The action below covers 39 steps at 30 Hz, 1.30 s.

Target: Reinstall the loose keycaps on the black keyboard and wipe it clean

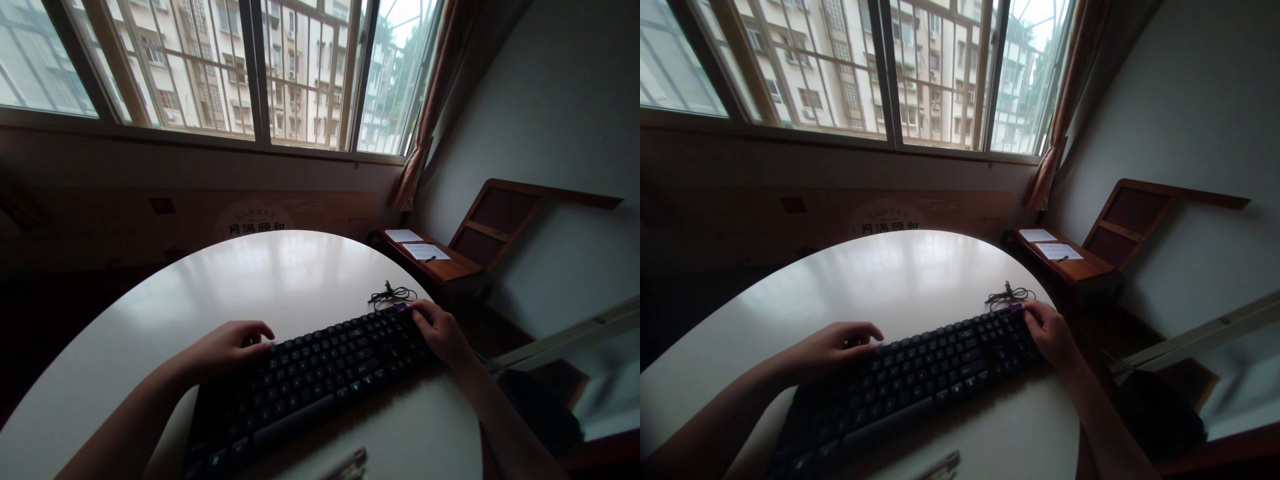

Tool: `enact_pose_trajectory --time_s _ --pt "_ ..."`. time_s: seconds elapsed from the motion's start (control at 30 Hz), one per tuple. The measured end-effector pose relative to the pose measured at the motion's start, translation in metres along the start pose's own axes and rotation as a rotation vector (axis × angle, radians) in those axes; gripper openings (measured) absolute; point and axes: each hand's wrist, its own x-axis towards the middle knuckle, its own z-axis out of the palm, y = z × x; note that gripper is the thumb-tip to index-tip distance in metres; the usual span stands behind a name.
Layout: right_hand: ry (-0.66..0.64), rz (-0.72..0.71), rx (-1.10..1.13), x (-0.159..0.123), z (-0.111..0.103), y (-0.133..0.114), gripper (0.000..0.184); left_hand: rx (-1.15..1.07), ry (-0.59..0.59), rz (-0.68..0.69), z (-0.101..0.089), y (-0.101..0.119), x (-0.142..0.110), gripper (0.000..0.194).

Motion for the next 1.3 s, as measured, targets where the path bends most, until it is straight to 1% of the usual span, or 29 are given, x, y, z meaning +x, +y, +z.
enact_pose_trajectory --time_s 0.1,0.27,0.37,0.47,0.8,1.0,1.17,1.3 --pt "0.051 0.041 -0.009 -0.001 -0.002 0.001 0.026 -0.001 -0.001 0.006 0.000 -0.001 0.000 0.057" --pt "0.196 0.149 -0.054 -0.001 -0.006 0.008 0.030 -0.001 -0.001 0.001 0.000 -0.001 0.001 0.057" --pt "0.238 0.182 -0.068 0.001 -0.006 0.012 0.031 -0.003 -0.003 -0.001 0.000 -0.001 0.001 0.058" --pt "0.225 0.190 -0.076 0.002 -0.005 0.011 0.030 -0.008 -0.002 0.001 0.000 -0.001 0.001 0.058" --pt "0.069 0.125 -0.077 0.000 -0.004 0.002 0.027 -0.006 0.008 0.009 0.000 -0.002 0.001 0.056" --pt "0.116 0.144 -0.110 0.000 -0.004 0.002 0.026 -0.005 0.012 0.017 0.000 -0.001 0.001 0.057" --pt "0.107 0.132 -0.114 -0.001 -0.004 0.000 0.025 0.004 0.010 0.006 0.000 -0.001 0.001 0.058" --pt "0.139 0.142 -0.132 -0.001 -0.005 0.000 0.025 0.000 0.011 0.008 0.000 -0.001 0.001 0.057"
